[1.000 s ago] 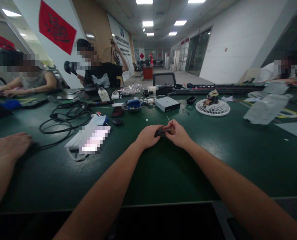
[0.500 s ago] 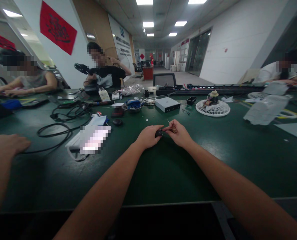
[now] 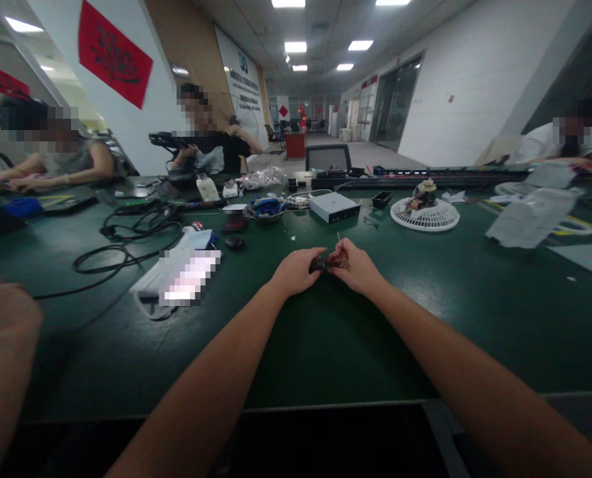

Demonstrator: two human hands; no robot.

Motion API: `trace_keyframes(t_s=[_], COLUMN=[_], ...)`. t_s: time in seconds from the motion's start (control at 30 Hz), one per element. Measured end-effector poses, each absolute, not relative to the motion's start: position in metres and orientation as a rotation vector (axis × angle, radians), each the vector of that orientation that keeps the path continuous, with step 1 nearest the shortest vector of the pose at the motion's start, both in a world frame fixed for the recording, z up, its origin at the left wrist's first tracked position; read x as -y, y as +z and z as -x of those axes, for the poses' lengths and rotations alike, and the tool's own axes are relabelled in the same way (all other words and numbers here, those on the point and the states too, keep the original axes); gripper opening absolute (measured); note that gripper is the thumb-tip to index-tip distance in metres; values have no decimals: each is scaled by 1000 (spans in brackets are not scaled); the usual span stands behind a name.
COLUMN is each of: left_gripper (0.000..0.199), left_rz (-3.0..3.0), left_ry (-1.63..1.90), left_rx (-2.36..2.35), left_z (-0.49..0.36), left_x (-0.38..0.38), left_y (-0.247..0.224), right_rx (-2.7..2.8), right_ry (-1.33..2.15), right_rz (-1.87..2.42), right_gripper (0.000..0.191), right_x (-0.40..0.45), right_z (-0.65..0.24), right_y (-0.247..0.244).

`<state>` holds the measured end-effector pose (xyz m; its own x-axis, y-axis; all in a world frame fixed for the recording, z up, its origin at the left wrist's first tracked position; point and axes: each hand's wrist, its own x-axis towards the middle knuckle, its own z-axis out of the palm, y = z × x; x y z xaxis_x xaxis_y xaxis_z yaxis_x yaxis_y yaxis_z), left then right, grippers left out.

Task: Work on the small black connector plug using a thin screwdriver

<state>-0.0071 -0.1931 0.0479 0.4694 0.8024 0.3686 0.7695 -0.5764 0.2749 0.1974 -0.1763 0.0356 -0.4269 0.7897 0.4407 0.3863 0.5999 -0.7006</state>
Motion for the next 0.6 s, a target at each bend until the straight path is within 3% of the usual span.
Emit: trace_keyframes(t_s=[0.6], left_gripper=[43], left_rz=[-2634], left_ry=[732], left_rx=[-1268], left_z=[2], left_x=[196], left_y=[54], right_rx=[2021], right_ry=[564], right_rz=[911], right_gripper=[23], right_x=[187], right_z=[-199], right_y=[50])
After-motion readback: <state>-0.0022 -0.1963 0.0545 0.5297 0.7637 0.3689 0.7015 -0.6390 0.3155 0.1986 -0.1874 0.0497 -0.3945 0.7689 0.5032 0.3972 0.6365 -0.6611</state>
